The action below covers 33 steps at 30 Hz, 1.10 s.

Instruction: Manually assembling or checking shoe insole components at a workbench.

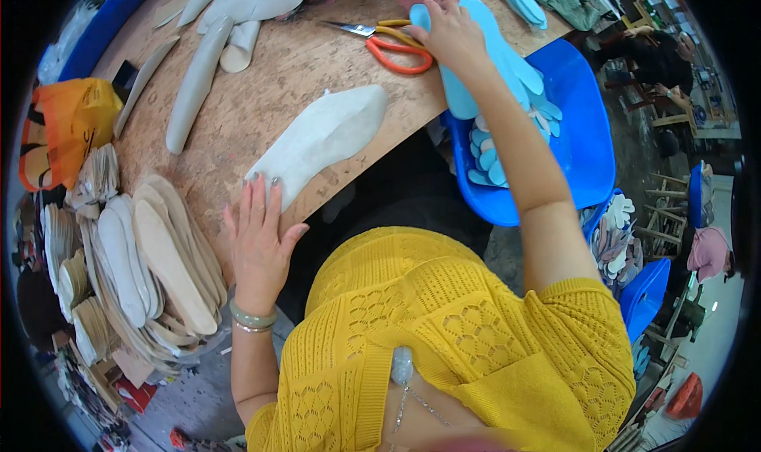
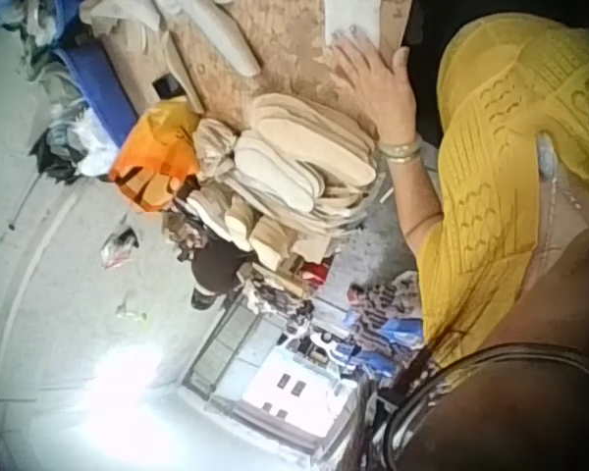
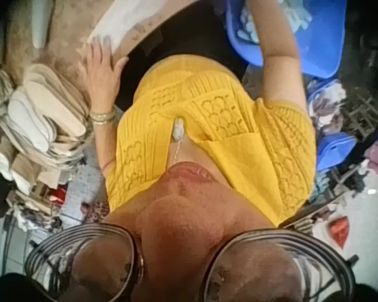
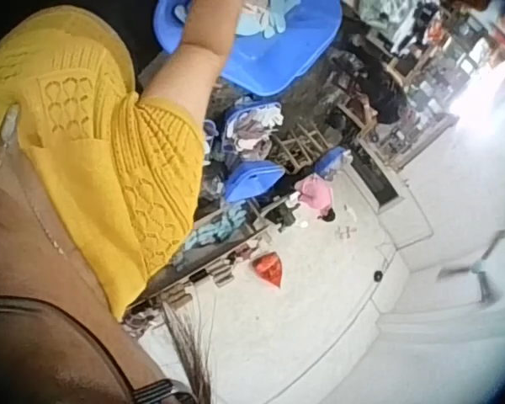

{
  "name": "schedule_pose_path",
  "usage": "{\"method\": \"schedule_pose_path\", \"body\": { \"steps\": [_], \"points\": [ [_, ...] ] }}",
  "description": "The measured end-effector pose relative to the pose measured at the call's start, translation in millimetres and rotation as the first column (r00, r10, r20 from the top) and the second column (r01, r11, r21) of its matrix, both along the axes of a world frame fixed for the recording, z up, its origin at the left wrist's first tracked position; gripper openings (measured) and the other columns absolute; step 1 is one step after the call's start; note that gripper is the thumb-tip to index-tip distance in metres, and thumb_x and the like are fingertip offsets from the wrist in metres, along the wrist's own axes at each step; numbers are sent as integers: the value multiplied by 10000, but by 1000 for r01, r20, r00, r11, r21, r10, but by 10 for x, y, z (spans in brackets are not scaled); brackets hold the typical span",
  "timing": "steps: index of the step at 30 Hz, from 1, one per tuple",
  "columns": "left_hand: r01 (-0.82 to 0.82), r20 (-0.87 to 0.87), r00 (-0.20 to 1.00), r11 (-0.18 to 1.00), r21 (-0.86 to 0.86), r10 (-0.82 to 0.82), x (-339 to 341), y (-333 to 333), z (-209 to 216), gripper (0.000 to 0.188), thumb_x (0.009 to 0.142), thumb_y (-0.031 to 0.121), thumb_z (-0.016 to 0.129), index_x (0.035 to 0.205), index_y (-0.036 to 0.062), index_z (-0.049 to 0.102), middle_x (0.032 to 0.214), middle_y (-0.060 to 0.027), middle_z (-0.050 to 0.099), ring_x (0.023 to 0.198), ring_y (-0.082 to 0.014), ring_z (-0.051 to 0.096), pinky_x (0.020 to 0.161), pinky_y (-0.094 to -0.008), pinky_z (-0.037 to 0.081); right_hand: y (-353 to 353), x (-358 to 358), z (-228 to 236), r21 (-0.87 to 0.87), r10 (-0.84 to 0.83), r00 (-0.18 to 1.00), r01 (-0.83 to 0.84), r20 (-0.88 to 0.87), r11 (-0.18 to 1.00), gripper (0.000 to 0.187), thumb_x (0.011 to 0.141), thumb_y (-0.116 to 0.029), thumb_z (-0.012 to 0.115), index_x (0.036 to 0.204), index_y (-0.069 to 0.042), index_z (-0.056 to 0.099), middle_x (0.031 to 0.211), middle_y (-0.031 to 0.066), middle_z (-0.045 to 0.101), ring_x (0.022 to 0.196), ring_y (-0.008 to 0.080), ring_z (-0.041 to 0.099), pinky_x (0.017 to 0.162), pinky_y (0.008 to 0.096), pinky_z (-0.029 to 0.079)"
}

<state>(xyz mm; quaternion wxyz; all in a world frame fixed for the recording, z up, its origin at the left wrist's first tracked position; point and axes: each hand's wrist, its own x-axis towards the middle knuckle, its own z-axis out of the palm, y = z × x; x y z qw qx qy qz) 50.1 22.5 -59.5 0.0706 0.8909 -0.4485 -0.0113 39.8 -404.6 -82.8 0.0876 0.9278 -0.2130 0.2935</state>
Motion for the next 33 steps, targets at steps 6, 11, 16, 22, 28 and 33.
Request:
{"method": "schedule_pose_path", "body": {
  "steps": [6,11,16,22,28,33],
  "points": [
    [-20,40,999,1000,-6,20,-44,43,-20,672,866,433,620,1430,121,432,1529,-134,335,1407,-317,309,1112,-578,211,31,195,245,35,-26,920,43,-391,998,344,888,-336,592,1130,-92,582,1007,195,666,890,339,669,722,439,554],
    [-17,22,1000,1000,2,17,-52,38,-10,662,869,442,606,1453,195,414,1551,-131,291,1426,-321,275,1126,-580,181,-254,-27,784,-326,-206,936,108,-284,939,326,799,-125,619,1108,-20,621,946,181,673,700,341,676,670,455,539],
    [-4,33,999,1000,2,4,-37,80,-66,661,856,475,601,1438,209,439,1533,-160,310,1411,-337,297,1117,-595,188,795,-333,1532,606,82,800,-512,594,609,388,872,-125,608,1251,-55,560,1049,126,661,903,198,650,760,347,531],
    [-19,12,1000,997,-77,20,-35,78,-86,631,807,447,669,1377,227,511,1391,-182,459,1322,-341,417,1067,-619,244,1570,-206,243,612,-169,794,-568,584,-551,372,885,-5,560,1254,1,516,1129,108,629,994,196,646,791,370,570],
    [3,-1,1000,999,-47,-3,24,149,-54,637,794,450,680,1377,255,513,1414,-204,438,1350,-348,384,1066,-630,247,1420,-161,-50,666,-110,818,-531,565,-524,459,878,22,561,1318,0,431,1160,130,600,1007,194,629,863,338,539],
    [10,-3,1000,1000,-28,-10,32,221,-28,650,779,462,692,1378,284,513,1456,-244,377,1394,-375,317,1075,-623,247,1477,-170,-60,714,-91,826,-530,556,-458,458,882,45,547,1323,-3,428,1179,122,578,1054,174,600,905,318,517]
  ]
}}
